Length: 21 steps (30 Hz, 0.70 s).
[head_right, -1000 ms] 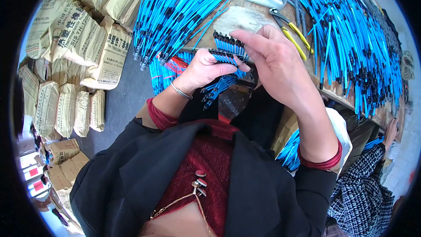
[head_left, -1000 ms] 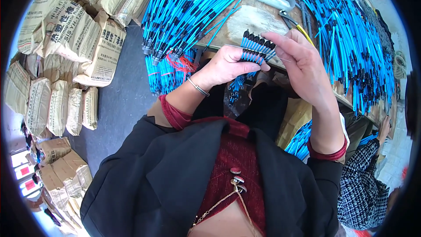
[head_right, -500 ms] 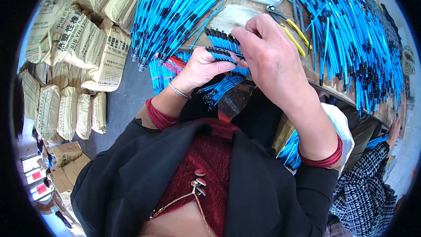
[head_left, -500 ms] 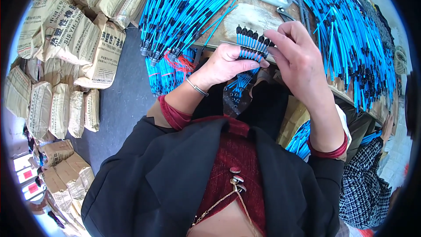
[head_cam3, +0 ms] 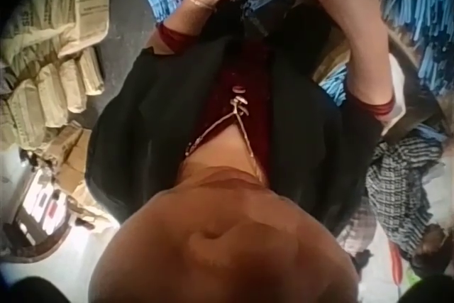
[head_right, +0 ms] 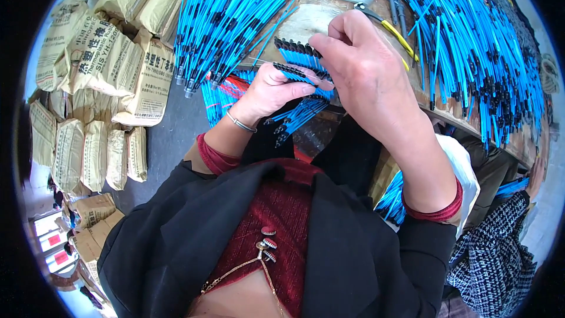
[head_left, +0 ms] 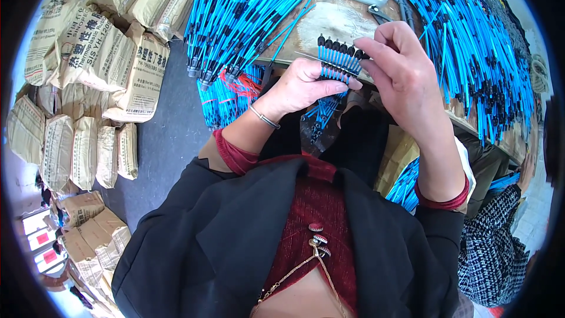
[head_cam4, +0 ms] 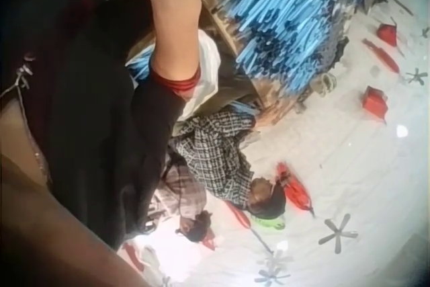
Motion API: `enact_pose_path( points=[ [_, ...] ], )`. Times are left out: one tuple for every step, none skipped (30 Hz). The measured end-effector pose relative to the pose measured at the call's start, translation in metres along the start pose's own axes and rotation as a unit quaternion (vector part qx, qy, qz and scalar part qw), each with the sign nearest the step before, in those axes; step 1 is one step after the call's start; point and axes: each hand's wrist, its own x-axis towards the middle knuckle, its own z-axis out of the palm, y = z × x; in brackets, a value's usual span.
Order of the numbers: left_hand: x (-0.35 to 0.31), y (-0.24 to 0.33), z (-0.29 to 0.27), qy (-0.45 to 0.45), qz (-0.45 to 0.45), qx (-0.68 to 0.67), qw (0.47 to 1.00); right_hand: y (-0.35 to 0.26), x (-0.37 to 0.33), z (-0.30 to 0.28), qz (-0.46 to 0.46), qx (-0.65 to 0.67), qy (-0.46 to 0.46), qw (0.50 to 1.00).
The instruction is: The person organizes blue plastic components into a jig, then bundles them together with rubber bands.
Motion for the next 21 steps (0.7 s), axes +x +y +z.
enact_pose_path(
  points=[
    [0.000,-0.001,0.000,0.000,-0.002,0.004,1.000,0.000,0.000,0.001,0.001,0.001,0.000,1.000],
    [0.001,-0.001,0.000,0.000,-0.004,0.009,1.000,0.000,-0.001,0.002,0.011,0.011,0.005,1.000],
    [0.002,-0.001,0.001,-0.001,-0.005,0.013,1.000,0.000,-0.001,0.004,0.020,0.021,0.009,1.000],
    [0.002,-0.001,0.001,-0.001,-0.005,0.013,1.000,0.000,-0.002,0.005,0.029,0.031,0.013,0.999],
    [0.002,-0.001,0.003,-0.004,-0.004,0.020,1.000,0.001,-0.002,0.007,0.030,0.031,0.013,0.999],
    [0.003,0.000,0.004,-0.006,-0.002,0.027,1.000,0.003,-0.003,0.008,0.033,0.044,0.008,0.998],
    [0.002,0.000,0.005,-0.008,-0.001,0.033,0.999,0.005,-0.005,0.010,0.036,0.057,0.002,0.998],
    [0.002,0.000,0.005,-0.008,-0.002,0.033,0.999,0.007,-0.005,0.011,0.039,0.070,-0.004,0.997],
    [0.002,0.001,0.006,-0.006,0.000,0.032,0.999,0.008,-0.005,0.011,0.040,0.071,-0.004,0.997],
    [0.002,0.002,0.007,-0.005,0.003,0.030,1.000,0.008,-0.005,0.011,0.049,0.091,-0.007,0.995],
    [0.002,0.003,0.007,-0.004,0.005,0.028,1.000,0.009,-0.004,0.011,0.059,0.111,-0.009,0.992],
    [0.003,0.001,0.007,-0.004,0.005,0.029,1.000,0.010,-0.004,0.011,0.069,0.130,-0.011,0.989],
    [0.003,-0.002,0.007,-0.005,0.007,0.021,1.000,0.010,-0.004,0.011,0.069,0.130,-0.011,0.989],
    [0.004,-0.004,0.007,-0.006,0.010,0.014,1.000,0.011,-0.005,0.011,0.072,0.135,-0.009,0.988],
    [0.004,-0.005,0.007,-0.007,0.013,0.006,1.000,0.012,-0.005,0.011,0.075,0.139,-0.007,0.987],
    [0.005,-0.005,0.007,-0.007,0.012,0.006,1.000,0.013,-0.005,0.011,0.078,0.143,-0.006,0.987],
    [0.004,-0.003,0.007,-0.003,0.001,0.034,0.999,0.013,-0.004,0.011,0.078,0.143,-0.006,0.987],
    [0.004,-0.002,0.008,0.000,-0.010,0.061,0.998,0.012,-0.001,0.010,0.036,0.124,0.010,0.992],
    [0.004,-0.001,0.008,0.004,-0.021,0.088,0.996,0.012,0.001,0.009,-0.007,0.103,0.027,0.994],
    [0.004,-0.001,0.009,0.004,-0.021,0.087,0.996,0.012,0.003,0.009,-0.049,0.082,0.043,0.994],
    [0.004,-0.002,0.010,0.010,-0.013,0.073,0.997,0.011,0.002,0.007,-0.049,0.082,0.042,0.995]
  ],
)
